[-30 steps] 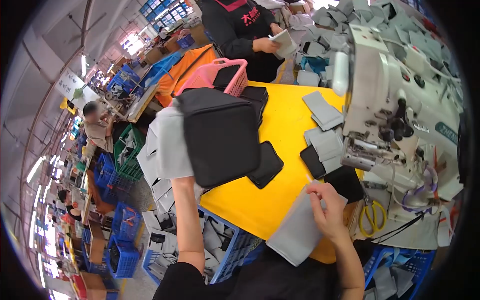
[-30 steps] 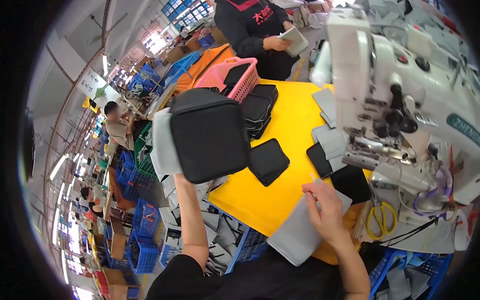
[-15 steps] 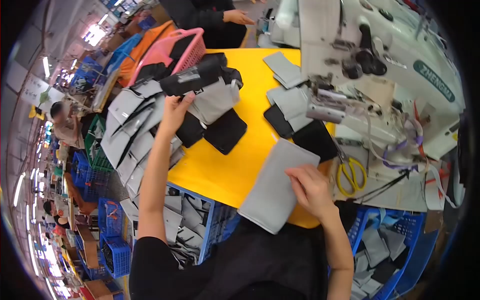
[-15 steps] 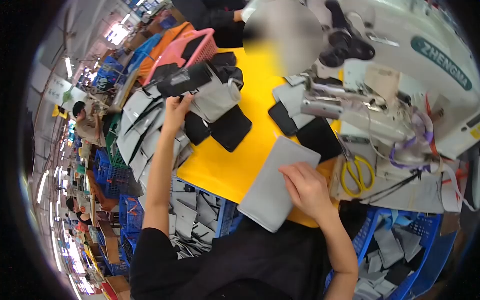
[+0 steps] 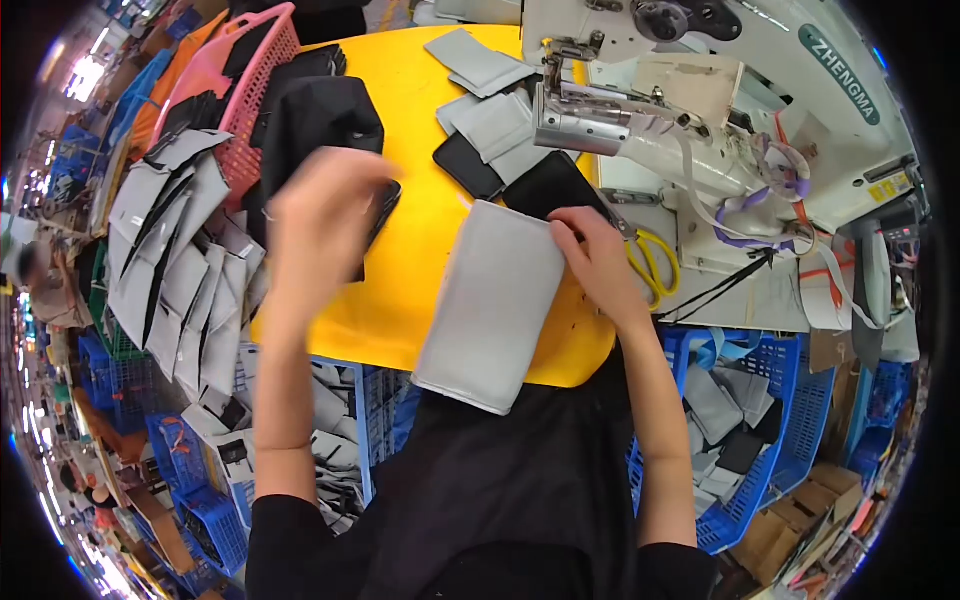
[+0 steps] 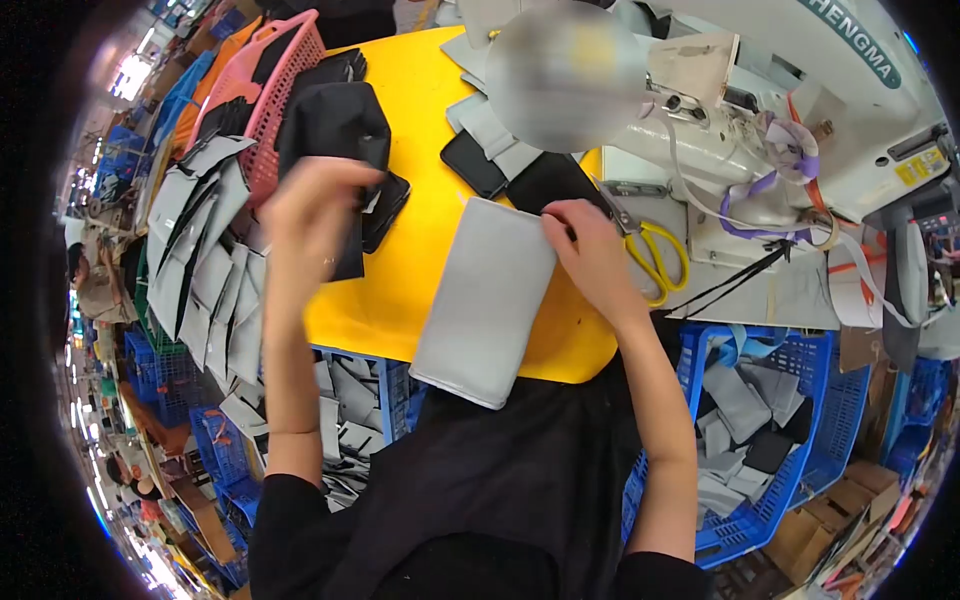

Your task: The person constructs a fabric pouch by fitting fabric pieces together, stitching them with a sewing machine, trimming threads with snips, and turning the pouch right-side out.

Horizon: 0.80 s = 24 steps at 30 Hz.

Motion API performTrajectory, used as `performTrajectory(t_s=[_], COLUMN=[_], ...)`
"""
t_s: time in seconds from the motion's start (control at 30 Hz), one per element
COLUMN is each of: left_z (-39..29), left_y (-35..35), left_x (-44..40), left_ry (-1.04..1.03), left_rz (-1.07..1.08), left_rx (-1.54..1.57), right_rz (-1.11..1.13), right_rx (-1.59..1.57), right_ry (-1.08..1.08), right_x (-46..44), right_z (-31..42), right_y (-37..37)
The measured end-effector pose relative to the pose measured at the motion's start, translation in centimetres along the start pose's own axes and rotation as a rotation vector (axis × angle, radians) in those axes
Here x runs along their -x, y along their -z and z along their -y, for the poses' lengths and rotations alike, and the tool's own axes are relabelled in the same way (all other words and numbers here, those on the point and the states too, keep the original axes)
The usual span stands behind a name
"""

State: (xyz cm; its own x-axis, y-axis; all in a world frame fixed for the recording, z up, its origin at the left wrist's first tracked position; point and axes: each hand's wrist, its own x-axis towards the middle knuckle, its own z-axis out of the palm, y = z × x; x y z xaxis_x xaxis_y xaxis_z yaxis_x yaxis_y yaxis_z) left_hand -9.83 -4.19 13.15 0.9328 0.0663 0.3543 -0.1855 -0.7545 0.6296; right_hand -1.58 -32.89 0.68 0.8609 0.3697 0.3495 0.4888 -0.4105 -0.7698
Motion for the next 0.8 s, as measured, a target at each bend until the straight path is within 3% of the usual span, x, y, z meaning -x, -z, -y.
performTrajectory(t_s=[0.03,0.1,0.13,0.2,0.23,0.27,0.37,0.5,0.6,0.67,0.8], left_z=[-0.5,3.2,4.9,6.7,7.2,6.9,6.3,6.5,6.0,5.7,4.9], left_y=[-3.3,-9.8,-11.9,-11.6,-11.6,-11.3,-10.1,-8.9,-8.3,-8.3,-7.9], left_x=[-0.3,-0.4,0.0,0.1,0.2,0.7,1.8,2.7,3.2,3.3,2.8], left_ry=[-0.002,-0.225,-0.292,0.007,0.004,0.038,0.104,0.11,-0.176,-0.178,-0.195], left_rz=[0.115,0.017,-0.018,0.508,0.518,0.538,0.571,0.582,0.492,0.491,0.492], left_rx=[0.233,0.137,0.107,0.242,0.249,0.317,0.442,0.59,0.6,0.567,0.487], right_rz=[0.117,0.363,0.374,0.09,-0.058,-0.058,0.002,0.066,-0.009,-0.066,0.078], right_rx=[-0.017,-0.056,-0.047,0.039,0.081,0.086,0.506,0.679,0.794,0.849,0.759], right_ry=[-0.022,-0.063,-0.07,-0.029,-0.014,-0.029,0.004,-0.072,0.002,0.047,-0.002], right_x=[0.0,-0.3,-0.2,-0.5,-0.4,-0.4,-2.2,-3.1,-2.8,-3.3,-4.7], right_z=[0.2,0.5,0.4,0.0,-0.3,-0.8,-3.0,-3.4,-4.3,-4.2,-2.8], right_y=[0.1,0.2,0.3,0.6,0.7,0.7,0.1,-1.0,-2.1,-2.4,-1.8])
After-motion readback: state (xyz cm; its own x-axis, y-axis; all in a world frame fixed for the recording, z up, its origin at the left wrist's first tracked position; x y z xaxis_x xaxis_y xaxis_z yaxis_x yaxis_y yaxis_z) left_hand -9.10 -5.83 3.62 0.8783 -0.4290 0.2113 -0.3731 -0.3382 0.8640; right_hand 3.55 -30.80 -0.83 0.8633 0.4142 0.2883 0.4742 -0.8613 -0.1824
